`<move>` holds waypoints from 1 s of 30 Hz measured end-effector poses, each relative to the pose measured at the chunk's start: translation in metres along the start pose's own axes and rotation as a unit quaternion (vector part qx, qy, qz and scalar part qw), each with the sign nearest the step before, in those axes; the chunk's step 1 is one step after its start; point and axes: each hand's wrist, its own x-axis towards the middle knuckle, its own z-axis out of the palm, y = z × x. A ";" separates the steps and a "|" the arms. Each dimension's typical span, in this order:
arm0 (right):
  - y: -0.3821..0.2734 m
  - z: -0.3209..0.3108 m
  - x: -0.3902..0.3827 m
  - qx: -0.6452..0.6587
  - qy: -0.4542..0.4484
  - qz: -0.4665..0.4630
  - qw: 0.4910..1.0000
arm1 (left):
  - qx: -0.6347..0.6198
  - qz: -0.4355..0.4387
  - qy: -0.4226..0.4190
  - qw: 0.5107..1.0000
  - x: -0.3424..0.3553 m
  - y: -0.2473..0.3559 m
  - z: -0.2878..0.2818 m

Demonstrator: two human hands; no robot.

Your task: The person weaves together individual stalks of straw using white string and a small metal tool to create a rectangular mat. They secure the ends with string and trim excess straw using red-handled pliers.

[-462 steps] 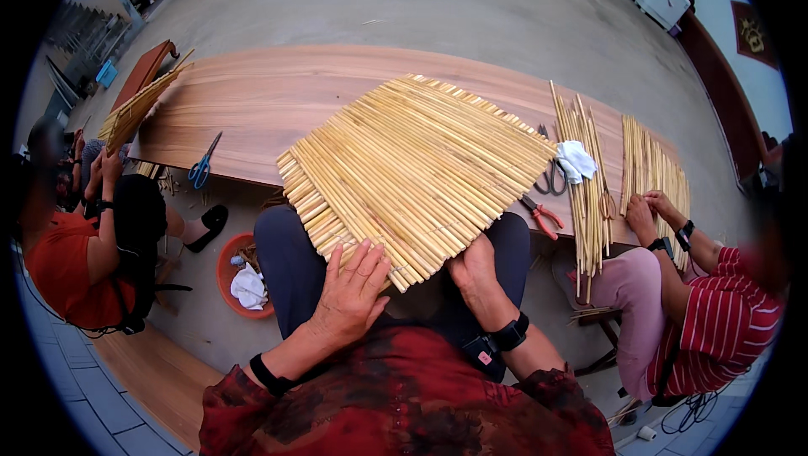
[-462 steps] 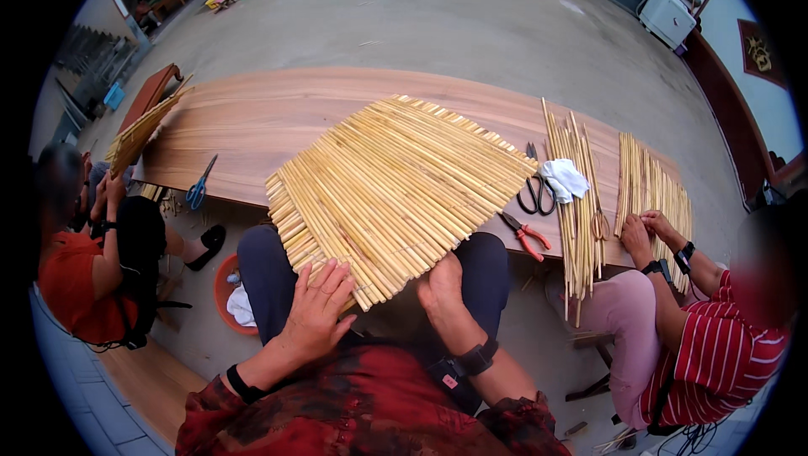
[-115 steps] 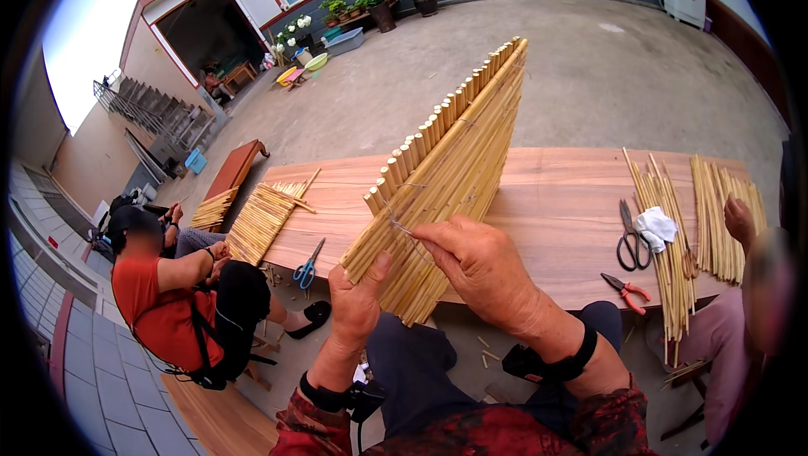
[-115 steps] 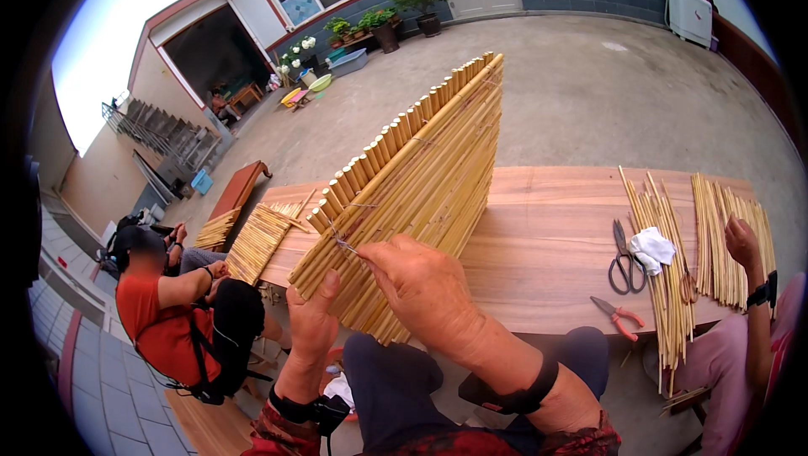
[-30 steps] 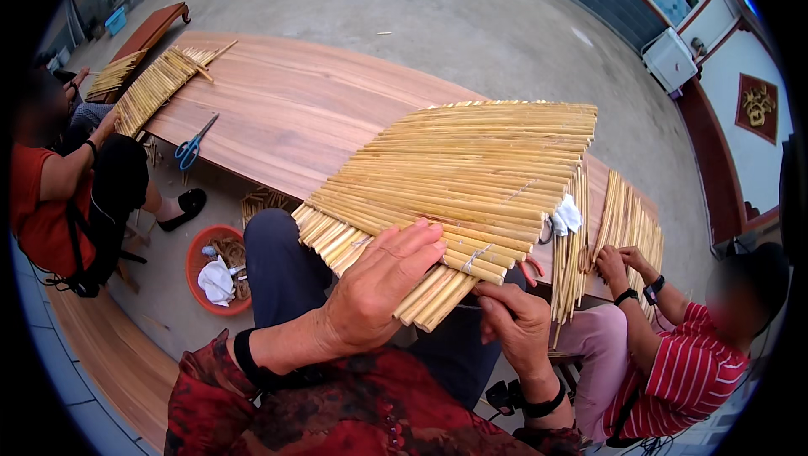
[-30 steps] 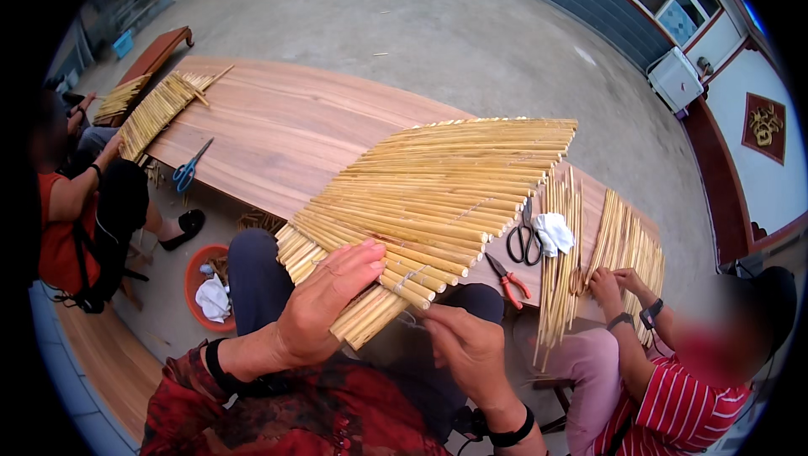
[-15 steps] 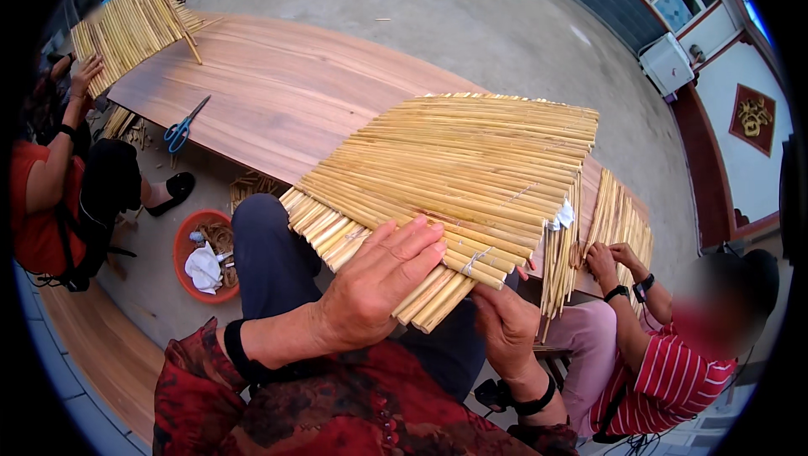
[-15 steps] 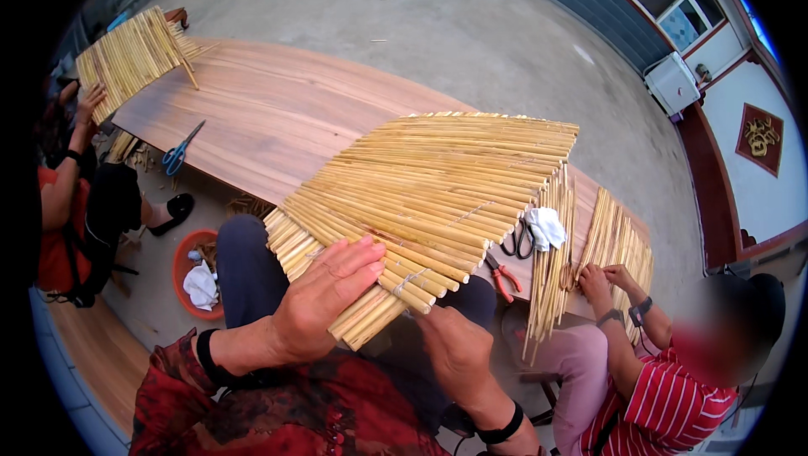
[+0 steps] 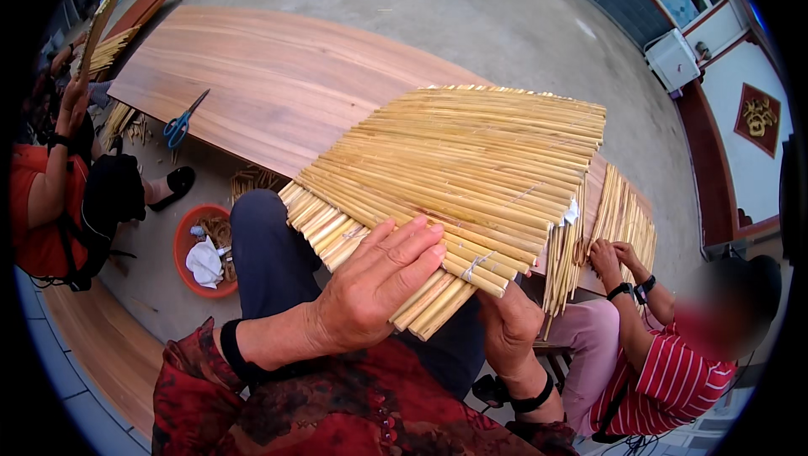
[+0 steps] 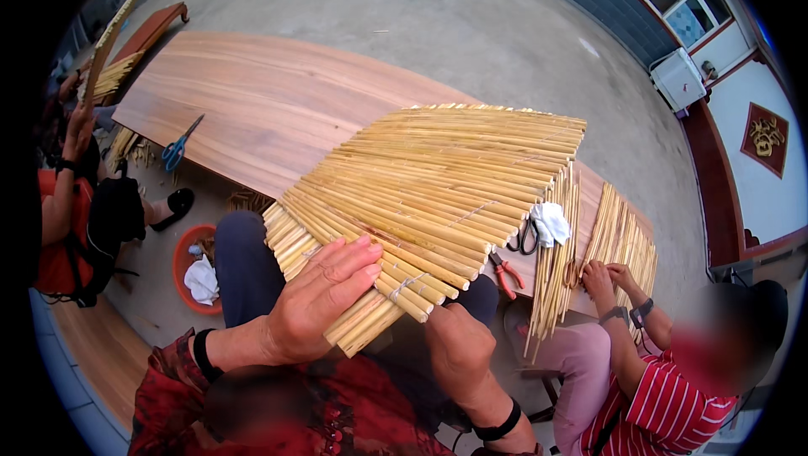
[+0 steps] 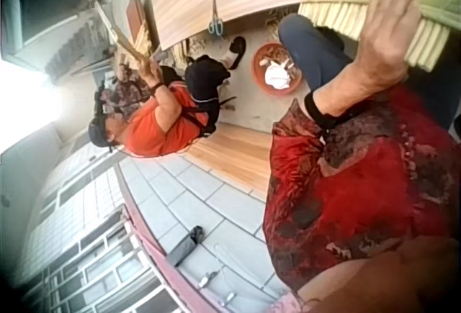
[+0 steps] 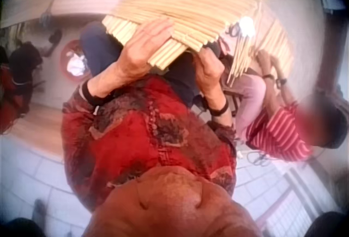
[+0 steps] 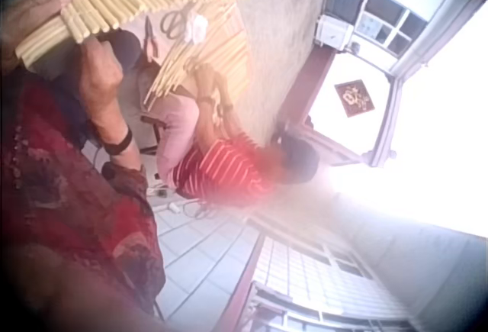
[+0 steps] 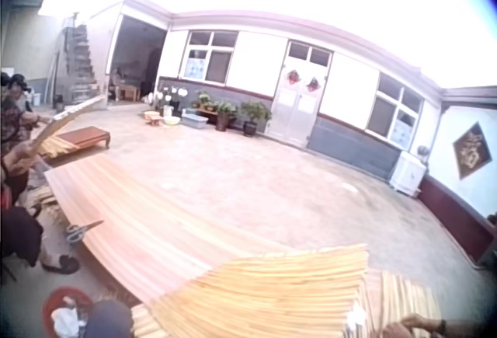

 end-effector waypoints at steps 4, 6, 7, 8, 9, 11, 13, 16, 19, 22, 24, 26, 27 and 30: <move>-0.007 0.002 0.004 0.003 0.008 0.010 1.000 | 0.000 0.002 -0.004 1.000 0.000 0.000 -0.001; -0.006 0.002 0.006 -0.003 0.012 0.013 1.000 | -0.003 0.002 -0.004 1.000 0.000 -0.001 -0.002; -0.003 0.003 0.007 0.010 0.011 -0.003 1.000 | -0.001 0.001 -0.010 1.000 0.000 -0.001 -0.004; -0.001 0.003 0.008 0.023 0.009 -0.019 1.000 | 0.000 0.000 -0.016 1.000 0.000 -0.001 -0.005; -0.002 0.003 0.007 0.023 0.009 -0.019 1.000 | 0.000 -0.001 -0.015 1.000 0.000 -0.001 -0.005; -0.005 0.003 0.007 0.036 -0.005 0.008 0.999 | -0.011 0.000 -0.004 1.000 -0.001 -0.002 -0.004; -0.004 0.006 0.008 0.030 -0.002 -0.013 0.999 | -0.010 0.003 -0.008 1.000 -0.002 -0.003 -0.004; -0.008 0.007 0.008 0.033 -0.004 -0.018 0.999 | -0.013 0.002 -0.014 1.000 -0.004 -0.004 -0.007; -0.010 0.007 0.007 0.041 -0.016 0.006 0.999 | -0.015 -0.005 -0.015 1.000 -0.004 -0.003 -0.007; -0.010 0.009 0.006 0.038 -0.013 0.008 0.999 | -0.015 -0.005 -0.015 1.000 -0.005 -0.003 -0.006; -0.009 0.010 0.005 0.037 -0.006 0.002 0.999 | -0.015 -0.004 -0.018 1.000 -0.005 -0.004 -0.006; -0.009 0.010 0.006 0.034 -0.009 -0.004 0.999 | 0.026 0.026 -0.006 0.999 -0.003 -0.007 -0.006; -0.010 0.011 0.008 0.035 -0.009 -0.004 0.999 | 0.027 0.026 -0.007 0.999 -0.004 -0.005 -0.007; -0.013 0.012 0.011 0.048 0.003 -0.011 0.999 | -0.018 -0.008 -0.020 1.000 -0.005 -0.003 -0.009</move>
